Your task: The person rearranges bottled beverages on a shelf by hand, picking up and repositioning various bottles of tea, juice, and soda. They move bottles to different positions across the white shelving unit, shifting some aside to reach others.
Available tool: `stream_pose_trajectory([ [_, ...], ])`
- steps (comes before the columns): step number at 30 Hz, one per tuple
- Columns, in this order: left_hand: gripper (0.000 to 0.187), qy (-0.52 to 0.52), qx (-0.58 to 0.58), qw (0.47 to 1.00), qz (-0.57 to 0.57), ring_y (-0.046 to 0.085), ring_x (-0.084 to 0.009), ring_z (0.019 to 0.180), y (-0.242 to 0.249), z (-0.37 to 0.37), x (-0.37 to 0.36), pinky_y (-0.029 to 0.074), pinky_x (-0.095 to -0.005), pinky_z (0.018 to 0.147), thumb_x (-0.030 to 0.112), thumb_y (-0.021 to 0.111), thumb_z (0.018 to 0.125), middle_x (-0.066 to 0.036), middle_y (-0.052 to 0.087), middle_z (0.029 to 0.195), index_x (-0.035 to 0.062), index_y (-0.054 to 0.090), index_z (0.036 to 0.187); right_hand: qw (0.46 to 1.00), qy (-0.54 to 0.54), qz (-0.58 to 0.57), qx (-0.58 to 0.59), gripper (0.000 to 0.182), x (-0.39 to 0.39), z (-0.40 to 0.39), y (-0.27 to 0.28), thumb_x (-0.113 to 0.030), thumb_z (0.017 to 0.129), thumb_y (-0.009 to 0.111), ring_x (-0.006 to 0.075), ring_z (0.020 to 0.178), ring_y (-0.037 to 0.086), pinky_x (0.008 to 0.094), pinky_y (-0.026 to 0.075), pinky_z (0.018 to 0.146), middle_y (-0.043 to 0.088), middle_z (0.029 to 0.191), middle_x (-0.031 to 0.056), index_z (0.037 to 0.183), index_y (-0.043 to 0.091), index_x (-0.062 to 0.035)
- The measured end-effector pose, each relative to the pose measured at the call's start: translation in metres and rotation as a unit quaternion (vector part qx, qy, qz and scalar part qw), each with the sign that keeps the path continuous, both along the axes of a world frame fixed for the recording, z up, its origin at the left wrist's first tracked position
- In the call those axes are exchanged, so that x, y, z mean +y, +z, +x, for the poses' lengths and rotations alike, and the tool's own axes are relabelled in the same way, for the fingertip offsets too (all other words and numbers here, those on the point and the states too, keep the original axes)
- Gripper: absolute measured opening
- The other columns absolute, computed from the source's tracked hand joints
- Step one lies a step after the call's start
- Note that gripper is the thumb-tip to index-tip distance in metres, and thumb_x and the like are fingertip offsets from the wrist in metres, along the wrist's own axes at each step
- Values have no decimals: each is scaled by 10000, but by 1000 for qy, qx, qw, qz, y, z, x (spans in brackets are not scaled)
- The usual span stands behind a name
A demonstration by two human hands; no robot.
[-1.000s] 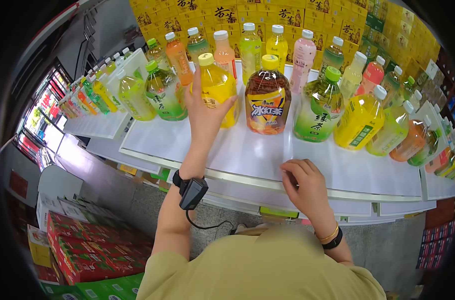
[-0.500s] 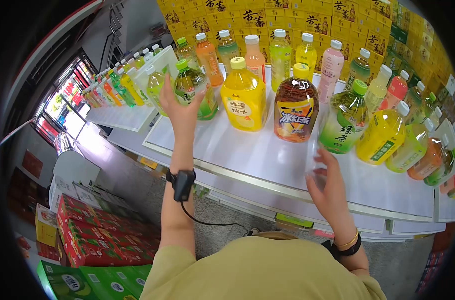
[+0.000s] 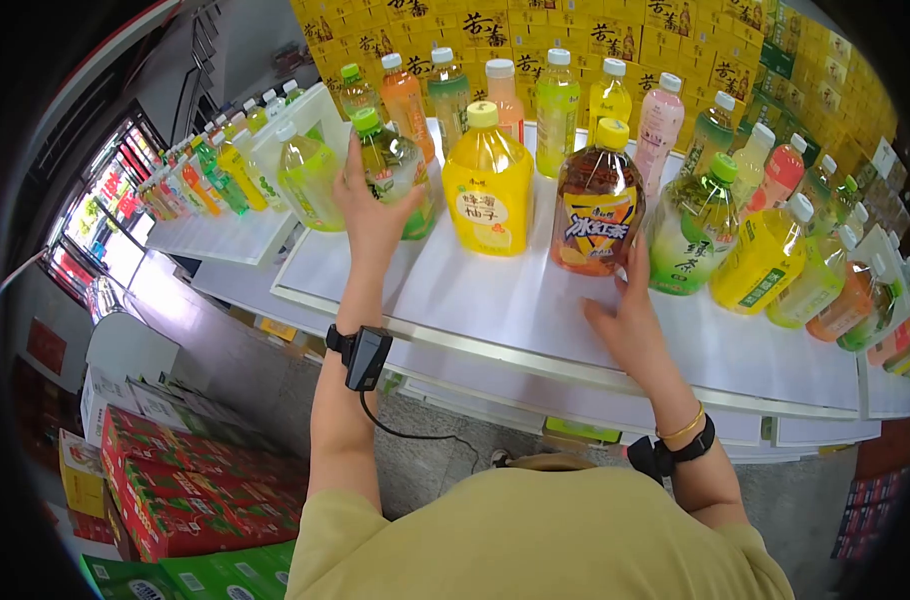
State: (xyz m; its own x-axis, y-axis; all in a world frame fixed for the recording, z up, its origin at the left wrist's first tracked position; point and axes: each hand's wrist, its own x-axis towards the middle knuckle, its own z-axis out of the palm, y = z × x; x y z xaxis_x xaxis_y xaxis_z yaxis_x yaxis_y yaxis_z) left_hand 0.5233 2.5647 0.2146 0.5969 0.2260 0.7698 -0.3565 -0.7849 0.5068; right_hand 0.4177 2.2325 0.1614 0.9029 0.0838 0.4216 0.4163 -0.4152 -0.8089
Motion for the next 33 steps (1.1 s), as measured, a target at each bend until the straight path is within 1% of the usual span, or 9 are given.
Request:
stream_pose_trajectory([
  [3, 1161, -27, -37, 999, -20, 378, -429, 1355, -7, 7, 2, 361, -514, 1137, 215, 903, 648, -263, 382, 1445, 219, 256, 1612, 1000, 2, -5, 17, 1081, -2, 0, 2, -69, 864, 737, 344, 1487, 332, 455, 341, 1190, 272, 1613, 243, 1605, -48, -8],
  [7, 1162, -33, -33, 998, -35, 377, -435, 1359, -5, 4, 1, 357, -512, 1140, 216, 908, 644, -266, 386, 1439, 237, 263, 1610, 1000, 6, -29, 12, 1084, -1, -5, 11, -86, 862, 743, 342, 1480, 347, 450, 349, 1185, 290, 1607, 239, 1606, -41, -1],
  [9, 1106, -29, -1, 999, -42, 382, -353, 1383, -2, 2, 1, 335, -466, 1167, 246, 902, 704, -190, 372, 1505, 160, 274, 1611, 999, 3, -28, 37, 1089, 0, -8, 16, -111, 854, 754, 336, 1480, 350, 447, 352, 1183, 308, 1601, 230, 1607, -25, 5],
  [13, 1106, -31, 0, 999, -40, 379, -350, 1390, -1, 2, 2, 332, -465, 1167, 248, 906, 699, -187, 393, 1507, 154, 284, 1609, 998, -3, -39, 38, 1093, 0, -7, 16, -127, 847, 758, 333, 1485, 345, 447, 347, 1185, 306, 1603, 229, 1605, -16, 15],
  [15, 1143, -44, -21, 998, -39, 393, -422, 1368, -4, 5, 5, 347, -498, 1151, 239, 911, 651, -260, 371, 1477, 220, 284, 1607, 998, 0, -45, 47, 1100, 2, -6, 17, -130, 844, 758, 337, 1487, 342, 449, 339, 1189, 307, 1602, 227, 1603, -25, 21],
  [26, 1112, -43, -3, 998, -54, 377, -396, 1391, -4, 1, 5, 338, -491, 1161, 226, 908, 676, -236, 360, 1501, 218, 296, 1604, 997, -4, -77, 16, 1125, 2, -4, 13, -131, 849, 756, 366, 1505, 306, 467, 327, 1201, 267, 1621, 247, 1599, -72, 6],
  [29, 1062, -32, -40, 999, -2, 364, -386, 1410, -4, -3, 10, 322, -491, 1171, 212, 900, 698, -236, 362, 1506, 207, 327, 1592, 997, -3, -74, 17, 1118, 2, -3, 11, -125, 852, 756, 361, 1498, 319, 464, 334, 1197, 275, 1614, 242, 1600, -64, 5],
  [31, 967, 58, -107, 992, 31, 357, -345, 1430, 9, -35, -11, 295, -477, 1190, 190, 869, 756, -155, 437, 1530, 134, 354, 1573, 997, 2, -74, 8, 1113, 3, -1, 11, -121, 854, 755, 358, 1491, 330, 462, 340, 1194, 283, 1609, 239, 1599, -61, 5],
  [33, 949, -2, -111, 994, 10, 337, -348, 1449, 7, -50, -33, 284, -480, 1199, 184, 865, 760, -150, 428, 1543, 123, 363, 1564, 996, -25, -84, 21, 1100, 4, -3, 9, -118, 859, 757, 355, 1476, 353, 453, 347, 1188, 303, 1597, 232, 1600, -46, 5],
])
